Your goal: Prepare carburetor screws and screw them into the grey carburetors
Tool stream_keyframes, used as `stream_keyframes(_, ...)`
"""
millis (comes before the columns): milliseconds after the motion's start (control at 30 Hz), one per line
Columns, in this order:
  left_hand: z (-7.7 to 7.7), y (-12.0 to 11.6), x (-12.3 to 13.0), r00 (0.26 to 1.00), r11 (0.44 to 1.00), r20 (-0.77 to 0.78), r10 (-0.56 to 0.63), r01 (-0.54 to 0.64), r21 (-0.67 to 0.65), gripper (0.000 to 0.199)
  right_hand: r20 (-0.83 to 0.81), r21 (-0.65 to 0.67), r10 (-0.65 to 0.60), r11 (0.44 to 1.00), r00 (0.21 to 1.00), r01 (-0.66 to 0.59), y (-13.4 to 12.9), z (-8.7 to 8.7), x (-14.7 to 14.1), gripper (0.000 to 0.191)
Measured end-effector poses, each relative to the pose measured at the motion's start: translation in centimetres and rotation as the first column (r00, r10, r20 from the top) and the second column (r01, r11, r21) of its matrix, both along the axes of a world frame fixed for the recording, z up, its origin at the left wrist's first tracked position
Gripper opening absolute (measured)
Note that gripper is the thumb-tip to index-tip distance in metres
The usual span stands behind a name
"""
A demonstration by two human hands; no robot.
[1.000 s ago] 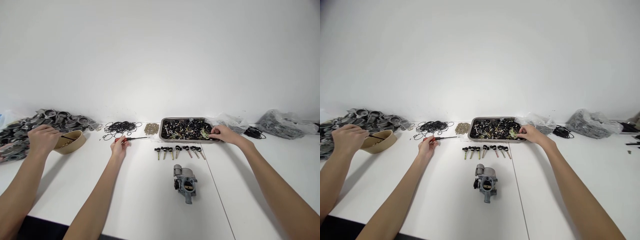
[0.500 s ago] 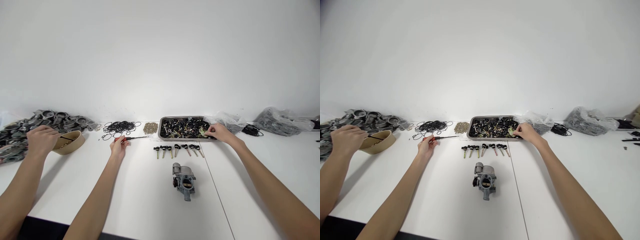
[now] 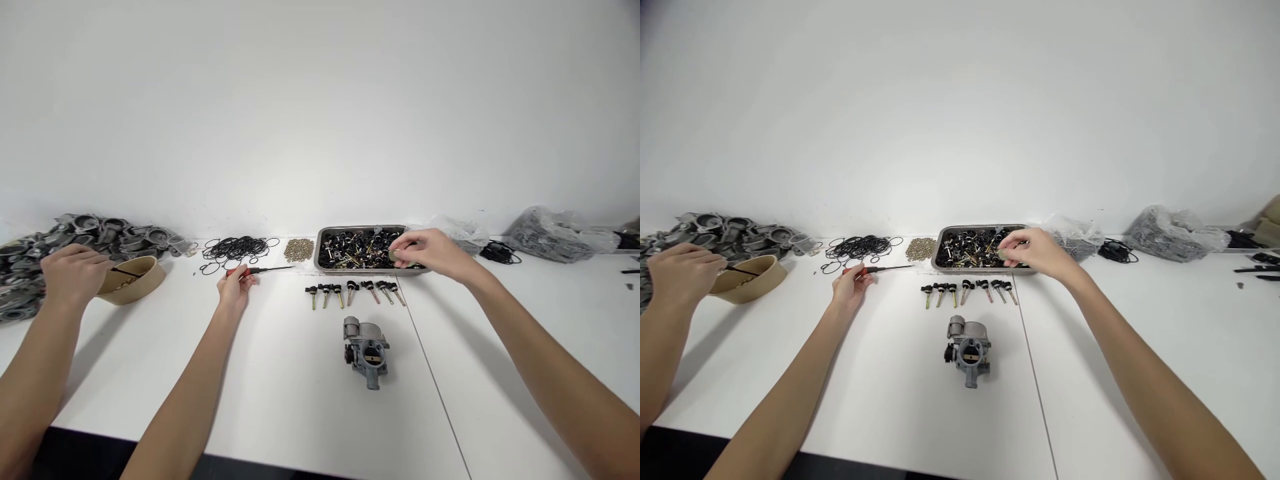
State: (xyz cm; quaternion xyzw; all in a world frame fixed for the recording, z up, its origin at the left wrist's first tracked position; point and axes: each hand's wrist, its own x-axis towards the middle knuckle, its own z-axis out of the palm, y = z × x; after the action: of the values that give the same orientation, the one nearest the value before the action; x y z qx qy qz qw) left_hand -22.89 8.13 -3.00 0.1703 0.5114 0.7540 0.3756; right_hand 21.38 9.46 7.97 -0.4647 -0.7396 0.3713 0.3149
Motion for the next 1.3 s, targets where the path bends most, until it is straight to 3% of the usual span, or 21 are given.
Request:
stream_keyframes(100, -0.2, 0.0, -0.3, 1.000, 1.000, -0.004, -0.003, 0.003, 0.011, 0.011, -0.118, -0.124, 0.179, 0.973, 0.977, -0.193, -3.0, 0.0, -2.3, 0.019)
stream_keyframes(167, -0.2, 0.0, -0.4, 1.000, 0.999, -0.011, -0.007, 0.008, 0.032, 0.014, -0.188, -0.190, 0.228, 0.946, 0.955, -0.263, -4.7, -0.9, -3.3, 0.019)
stream_keyframes(300, -0.3, 0.0, -0.5, 1.000, 0.998, -0.021, -0.010, 0.011, 0.056, 0.017, -0.308, -0.308, 0.200, 0.904, 0.930, -0.296, -7.3, -2.9, -4.1, 0.020)
stream_keyframes(433, -0.2, 0.1, -0.4, 1.000, 0.998, -0.030, 0.002, 0.000, 0.056, 0.018, -0.390, -0.385, 0.136, 0.874, 0.911, -0.296, -8.9, -3.8, -4.0, 0.021)
stream_keyframes(633, 0.0, 0.1, -0.4, 0.999, 0.999, -0.037, 0.000, 0.001, 0.037, 0.016, -0.383, -0.365, 0.172, 0.874, 0.907, -0.320, -9.4, -3.7, -3.2, 0.015)
stream_keyframes(833, 0.1, 0.3, -0.3, 0.999, 0.999, -0.042, 0.016, -0.015, 0.028, 0.018, -0.399, -0.316, 0.312, 0.836, 0.862, -0.449, -9.5, -4.0, -3.1, 0.022)
stream_keyframes(1000, 0.2, 0.3, -0.2, 0.999, 1.000, -0.047, 0.020, -0.019, 0.023, 0.018, -0.433, -0.375, 0.175, 0.857, 0.884, -0.353, -9.9, -4.1, -3.3, 0.024)
stream_keyframes(1300, 0.4, 0.1, 0.1, 0.999, 1.000, -0.049, 0.018, -0.018, 0.012, 0.016, -0.290, -0.280, 0.272, 0.892, 0.918, -0.354, -10.0, -4.6, -3.4, 0.015)
